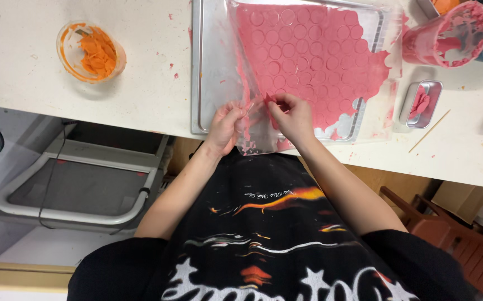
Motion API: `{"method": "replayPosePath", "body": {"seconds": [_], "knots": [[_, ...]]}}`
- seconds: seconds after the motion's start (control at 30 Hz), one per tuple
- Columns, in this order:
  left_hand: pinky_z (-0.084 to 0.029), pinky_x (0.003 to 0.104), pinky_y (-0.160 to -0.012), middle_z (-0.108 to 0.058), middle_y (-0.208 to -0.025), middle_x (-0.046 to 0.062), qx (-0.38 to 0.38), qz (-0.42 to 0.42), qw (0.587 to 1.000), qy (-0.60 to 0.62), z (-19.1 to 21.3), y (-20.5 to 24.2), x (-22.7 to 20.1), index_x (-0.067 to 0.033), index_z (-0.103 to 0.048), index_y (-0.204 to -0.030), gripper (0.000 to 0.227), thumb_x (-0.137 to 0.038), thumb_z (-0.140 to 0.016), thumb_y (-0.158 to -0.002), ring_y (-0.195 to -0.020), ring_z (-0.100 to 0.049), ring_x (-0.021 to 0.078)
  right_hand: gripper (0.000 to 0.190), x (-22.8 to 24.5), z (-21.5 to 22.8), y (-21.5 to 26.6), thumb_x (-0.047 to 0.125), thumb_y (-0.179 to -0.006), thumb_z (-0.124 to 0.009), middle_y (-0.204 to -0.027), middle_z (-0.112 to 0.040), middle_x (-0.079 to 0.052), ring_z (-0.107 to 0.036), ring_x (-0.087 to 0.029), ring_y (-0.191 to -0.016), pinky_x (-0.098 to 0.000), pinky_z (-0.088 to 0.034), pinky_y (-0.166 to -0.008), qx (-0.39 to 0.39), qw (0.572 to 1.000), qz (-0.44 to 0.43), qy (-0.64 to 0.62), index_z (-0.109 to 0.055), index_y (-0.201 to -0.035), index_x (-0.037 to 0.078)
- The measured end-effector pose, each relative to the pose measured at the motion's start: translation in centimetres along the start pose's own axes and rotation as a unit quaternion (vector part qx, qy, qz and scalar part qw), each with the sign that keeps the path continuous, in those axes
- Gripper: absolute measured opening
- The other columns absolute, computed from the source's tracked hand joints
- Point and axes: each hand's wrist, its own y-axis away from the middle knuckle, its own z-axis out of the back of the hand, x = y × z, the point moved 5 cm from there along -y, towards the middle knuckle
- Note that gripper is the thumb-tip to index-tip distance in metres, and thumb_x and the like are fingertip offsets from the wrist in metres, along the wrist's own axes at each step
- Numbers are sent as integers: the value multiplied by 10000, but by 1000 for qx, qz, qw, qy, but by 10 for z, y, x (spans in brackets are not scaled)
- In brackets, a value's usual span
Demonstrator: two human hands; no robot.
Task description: The person repeatedly picks up small pink clay discs from a tray covered with plastic wrap and places them into a small metal tin. The person also handles the plastic wrap and occasionally adjusts the discs.
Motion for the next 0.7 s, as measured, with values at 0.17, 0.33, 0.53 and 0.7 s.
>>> {"method": "replayPosePath", "body": {"seconds": [0.17, 0.33, 0.53, 0.7], "knots": [[-442, 574, -1119, -718, -1106, 129, -27, 34, 998, -42, -15, 2, -13, -102, -536, -771, 183, -57, -542, -948, -1384, -523, 354, 189, -3, 17, -9, 129, -966, -660, -784, -697, -26, -640, -72, -642, -253, -532, -540, -3, 999, -30, -43, -720, -1057, -25], [-464, 624, -1135, -554, -1083, 172, -5, -2, 999, -40, -9, 4, -19, -88, -531, -815, 205, -36, -587, -1005, -1445, -495, 403, 149, -12, 43, -3, 109, -961, -659, -828, -696, -40, -662, -114, -680, -265, -534, -564, -17, 980, -91, -174, -709, -1048, -1], [-534, 430, -928, -711, -1097, 96, -107, 1, 988, -116, 27, 7, -6, -76, -575, -856, 121, -102, -605, -970, -1124, -633, 260, 127, -20, 111, 19, 96, -959, -679, -857, -684, -55, -691, -179, -718, -300, -545, -575, -71, 947, -111, -292, -676, -1050, 8], [-522, 232, -686, -648, -953, 3, -256, -23, 938, -233, 57, 17, 7, -76, -640, -1102, 138, -182, -621, -1016, -790, -614, 64, 128, -38, 178, 40, 89, -965, -686, -878, -684, -61, -694, -186, -752, -311, -562, -604, -112, 933, -88, -331, -677, -1064, 8]]}}
